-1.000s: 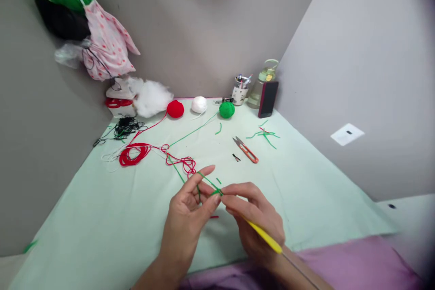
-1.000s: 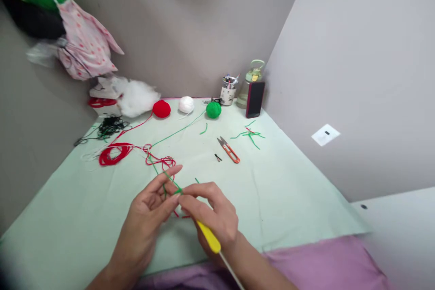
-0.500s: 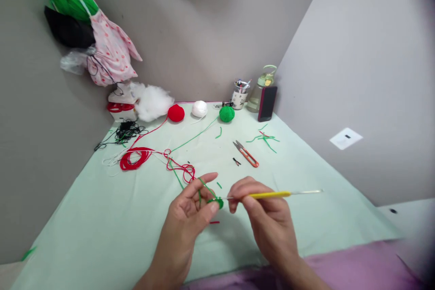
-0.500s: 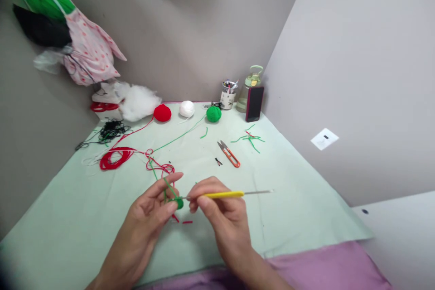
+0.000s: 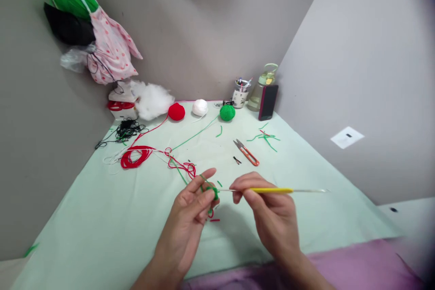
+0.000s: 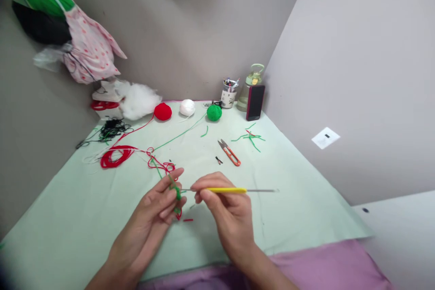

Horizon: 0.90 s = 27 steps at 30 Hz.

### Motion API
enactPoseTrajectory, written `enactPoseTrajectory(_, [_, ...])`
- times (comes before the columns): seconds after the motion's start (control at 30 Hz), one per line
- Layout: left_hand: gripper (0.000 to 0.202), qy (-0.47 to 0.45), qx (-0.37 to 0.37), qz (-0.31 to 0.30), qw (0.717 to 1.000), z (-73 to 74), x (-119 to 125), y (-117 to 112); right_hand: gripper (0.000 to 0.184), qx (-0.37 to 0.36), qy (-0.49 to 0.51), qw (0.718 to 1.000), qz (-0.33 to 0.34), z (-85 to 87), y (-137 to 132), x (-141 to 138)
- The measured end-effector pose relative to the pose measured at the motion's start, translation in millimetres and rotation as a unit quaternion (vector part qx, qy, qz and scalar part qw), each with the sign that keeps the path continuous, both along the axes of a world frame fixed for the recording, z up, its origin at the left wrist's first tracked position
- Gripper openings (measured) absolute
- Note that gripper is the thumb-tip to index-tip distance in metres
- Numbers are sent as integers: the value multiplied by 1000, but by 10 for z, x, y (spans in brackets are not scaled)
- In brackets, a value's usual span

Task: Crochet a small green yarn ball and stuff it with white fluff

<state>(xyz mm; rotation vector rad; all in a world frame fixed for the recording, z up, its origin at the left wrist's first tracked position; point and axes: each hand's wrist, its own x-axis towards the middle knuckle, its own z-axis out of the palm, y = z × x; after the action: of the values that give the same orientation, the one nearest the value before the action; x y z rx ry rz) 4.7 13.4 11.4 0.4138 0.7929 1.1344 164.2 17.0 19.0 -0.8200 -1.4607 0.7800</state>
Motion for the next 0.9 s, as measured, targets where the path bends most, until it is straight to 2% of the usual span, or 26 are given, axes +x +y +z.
enactPoseTrajectory(0.07, [50,50,17,5,999,12,19,-21,18,-30,28,999,31,-4,19,-32])
enactPoseTrajectory(0.17, [43,103,43,6,994,27,35,-51,16,-47,28,998,29,-40,25,-53])
enactPoseTrajectory(0.27, [36,115,58,10,992,44,19,-54,14,-65,44,996,32,-83,35,-33])
enactPoseTrajectory(0.43, [35,128,60,-5,990,82,-19,-49,19,-152,157,974,67,-102,70,-6])
enactPoseTrajectory(0.53, [36,142,59,-11,988,88,-31,-59,24,-167,160,969,84,-84,64,9])
enactPoseTrajectory(0.6, [37,150,59,-14,987,82,-36,-68,23,-143,126,979,76,-70,37,27])
enactPoseTrajectory(0.7, [38,173,75,1,982,63,-36,-79,21,-69,21,997,31,-54,-30,51])
enactPoseTrajectory(0.83, [33,225,107,37,968,54,-36,-87,22,53,-86,995,6,-51,-105,50])
enactPoseTrajectory(0.9, [33,239,112,45,963,66,-39,-89,23,74,-95,993,3,-58,-118,41])
